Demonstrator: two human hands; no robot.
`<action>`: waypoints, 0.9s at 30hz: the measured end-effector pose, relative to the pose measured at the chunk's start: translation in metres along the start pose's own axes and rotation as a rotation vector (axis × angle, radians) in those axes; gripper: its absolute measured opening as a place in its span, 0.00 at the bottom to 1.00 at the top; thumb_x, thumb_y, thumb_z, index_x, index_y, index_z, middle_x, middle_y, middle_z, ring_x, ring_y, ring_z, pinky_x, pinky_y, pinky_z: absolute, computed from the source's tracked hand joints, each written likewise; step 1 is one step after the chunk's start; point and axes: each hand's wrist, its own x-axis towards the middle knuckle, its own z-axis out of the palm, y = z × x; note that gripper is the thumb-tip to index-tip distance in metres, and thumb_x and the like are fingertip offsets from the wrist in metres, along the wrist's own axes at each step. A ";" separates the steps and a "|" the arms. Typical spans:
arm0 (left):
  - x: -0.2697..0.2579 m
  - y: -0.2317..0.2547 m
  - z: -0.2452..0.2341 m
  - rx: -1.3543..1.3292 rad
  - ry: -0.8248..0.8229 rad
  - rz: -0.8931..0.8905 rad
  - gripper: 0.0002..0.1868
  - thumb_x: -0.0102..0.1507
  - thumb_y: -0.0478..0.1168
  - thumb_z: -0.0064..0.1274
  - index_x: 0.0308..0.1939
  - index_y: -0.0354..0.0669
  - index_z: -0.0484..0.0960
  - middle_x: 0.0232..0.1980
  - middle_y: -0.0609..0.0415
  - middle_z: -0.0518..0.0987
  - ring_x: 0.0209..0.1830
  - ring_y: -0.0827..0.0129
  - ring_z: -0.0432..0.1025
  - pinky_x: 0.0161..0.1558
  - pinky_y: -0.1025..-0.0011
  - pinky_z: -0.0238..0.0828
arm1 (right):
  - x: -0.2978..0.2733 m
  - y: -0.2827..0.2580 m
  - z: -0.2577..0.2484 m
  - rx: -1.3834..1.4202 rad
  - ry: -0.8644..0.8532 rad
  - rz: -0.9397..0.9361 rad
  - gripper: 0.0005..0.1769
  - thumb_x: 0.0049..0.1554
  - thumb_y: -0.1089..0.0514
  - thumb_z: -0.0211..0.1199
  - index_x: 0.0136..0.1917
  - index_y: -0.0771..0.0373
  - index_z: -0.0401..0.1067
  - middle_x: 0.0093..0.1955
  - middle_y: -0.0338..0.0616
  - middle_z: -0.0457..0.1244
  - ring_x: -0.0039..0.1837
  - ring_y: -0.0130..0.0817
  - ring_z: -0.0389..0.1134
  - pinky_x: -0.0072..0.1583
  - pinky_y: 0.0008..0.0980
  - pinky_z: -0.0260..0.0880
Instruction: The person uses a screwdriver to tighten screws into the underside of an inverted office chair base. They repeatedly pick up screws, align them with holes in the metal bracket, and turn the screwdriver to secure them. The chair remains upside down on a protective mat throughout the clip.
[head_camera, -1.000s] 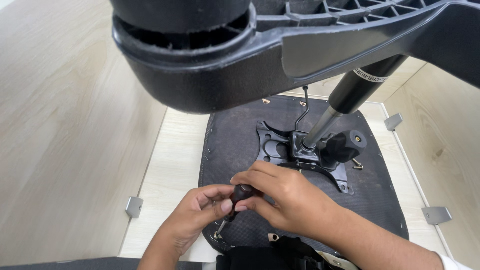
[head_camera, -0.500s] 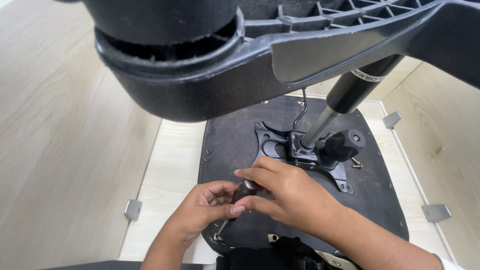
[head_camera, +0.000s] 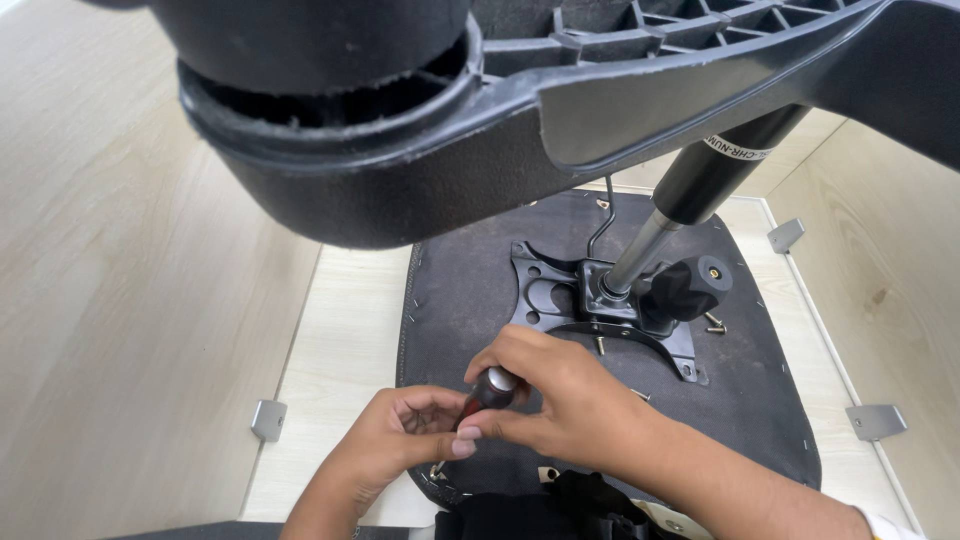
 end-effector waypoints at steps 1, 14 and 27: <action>0.000 -0.001 -0.003 0.011 -0.018 -0.008 0.20 0.47 0.34 0.70 0.44 0.36 0.88 0.38 0.50 0.89 0.39 0.67 0.82 0.48 0.68 0.79 | 0.000 0.001 0.002 0.053 -0.007 -0.042 0.22 0.47 0.52 0.77 0.52 0.61 0.76 0.42 0.41 0.66 0.43 0.32 0.70 0.45 0.29 0.73; 0.005 -0.018 -0.006 0.370 0.241 0.013 0.15 0.53 0.36 0.69 0.42 0.39 0.88 0.38 0.51 0.87 0.38 0.69 0.80 0.43 0.73 0.78 | -0.008 0.048 0.027 0.607 0.129 0.323 0.15 0.55 0.48 0.68 0.45 0.62 0.76 0.44 0.41 0.73 0.48 0.27 0.73 0.54 0.29 0.74; 0.044 -0.014 0.074 0.979 0.186 0.550 0.30 0.61 0.46 0.60 0.68 0.48 0.72 0.75 0.52 0.65 0.79 0.56 0.51 0.74 0.55 0.44 | -0.033 0.105 -0.021 -0.009 0.446 0.678 0.17 0.54 0.48 0.72 0.48 0.62 0.78 0.31 0.40 0.63 0.35 0.32 0.62 0.41 0.33 0.63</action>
